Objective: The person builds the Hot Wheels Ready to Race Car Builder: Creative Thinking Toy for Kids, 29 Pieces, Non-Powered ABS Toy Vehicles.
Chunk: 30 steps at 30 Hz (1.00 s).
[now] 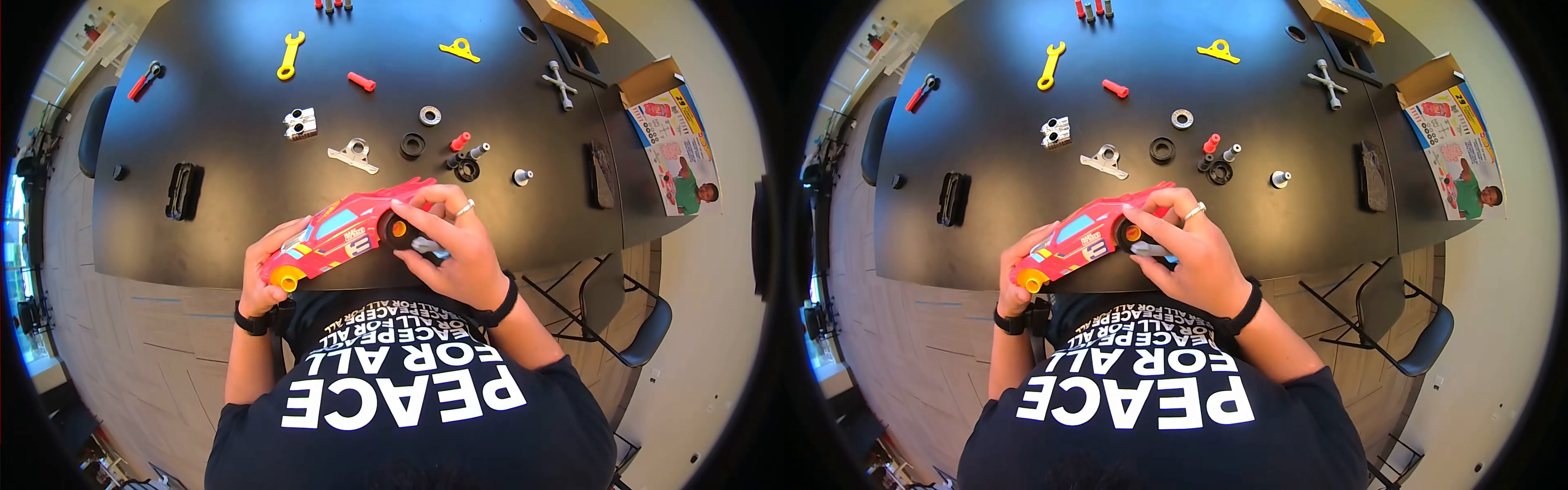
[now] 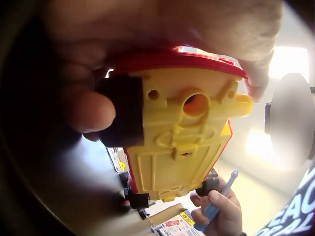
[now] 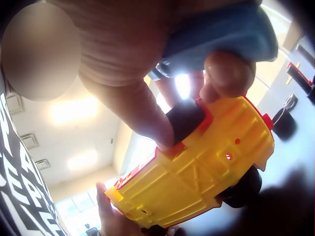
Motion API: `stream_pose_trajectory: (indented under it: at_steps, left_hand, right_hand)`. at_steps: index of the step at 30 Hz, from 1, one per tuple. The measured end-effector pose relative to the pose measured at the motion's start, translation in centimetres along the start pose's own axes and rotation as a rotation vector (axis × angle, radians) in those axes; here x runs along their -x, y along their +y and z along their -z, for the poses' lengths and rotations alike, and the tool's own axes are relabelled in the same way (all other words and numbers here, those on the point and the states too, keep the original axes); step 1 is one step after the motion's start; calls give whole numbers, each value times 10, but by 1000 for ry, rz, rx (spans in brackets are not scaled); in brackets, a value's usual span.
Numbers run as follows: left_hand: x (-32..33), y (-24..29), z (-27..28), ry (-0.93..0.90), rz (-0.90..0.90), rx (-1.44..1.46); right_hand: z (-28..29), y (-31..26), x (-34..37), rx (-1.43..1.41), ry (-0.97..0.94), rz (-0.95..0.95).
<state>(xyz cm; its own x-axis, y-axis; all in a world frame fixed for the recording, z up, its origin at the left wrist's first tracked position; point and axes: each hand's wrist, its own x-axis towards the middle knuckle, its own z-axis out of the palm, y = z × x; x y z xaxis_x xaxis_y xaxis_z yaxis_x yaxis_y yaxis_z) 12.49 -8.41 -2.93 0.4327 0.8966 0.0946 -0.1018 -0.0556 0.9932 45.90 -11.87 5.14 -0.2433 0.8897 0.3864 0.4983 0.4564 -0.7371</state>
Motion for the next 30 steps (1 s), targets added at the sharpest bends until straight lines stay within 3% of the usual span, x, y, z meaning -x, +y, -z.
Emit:
stream_pose_trajectory:
  at_steps: [4,6,8,10,13,15,18,20,21,26,30]
  left_hand:
    - [-1,2,2,5,-14,-77]
    - [1,2,2,27,-1,-94]
    - [3,0,-2,131,5,-58]
    - [5,-5,-8,238,-58,-76]
    - [13,-27,-1,390,-160,-82]
    - [16,-33,7,476,-237,-66]
    - [16,-37,20,495,-289,-102]
    - [20,-34,21,483,-241,-84]
    - [19,-33,20,479,-258,-96]
    - [17,-29,13,511,-274,-121]
    - [19,-26,12,503,-204,-85]
  right_hand:
    - [-2,4,-6,57,-26,1]
    - [1,-1,-10,-46,26,-54]
    - [11,0,-8,-56,76,-188]
    - [10,33,-6,32,248,-73]
    - [12,56,-16,105,216,-137]
    - [4,65,-27,176,169,-73]
    - [-16,72,-34,318,66,-23]
    - [-30,70,-38,403,-4,-235]
    - [-38,77,-38,452,12,-215]
    - [-42,86,-34,326,155,-216]
    - [-28,66,-17,261,111,-254]
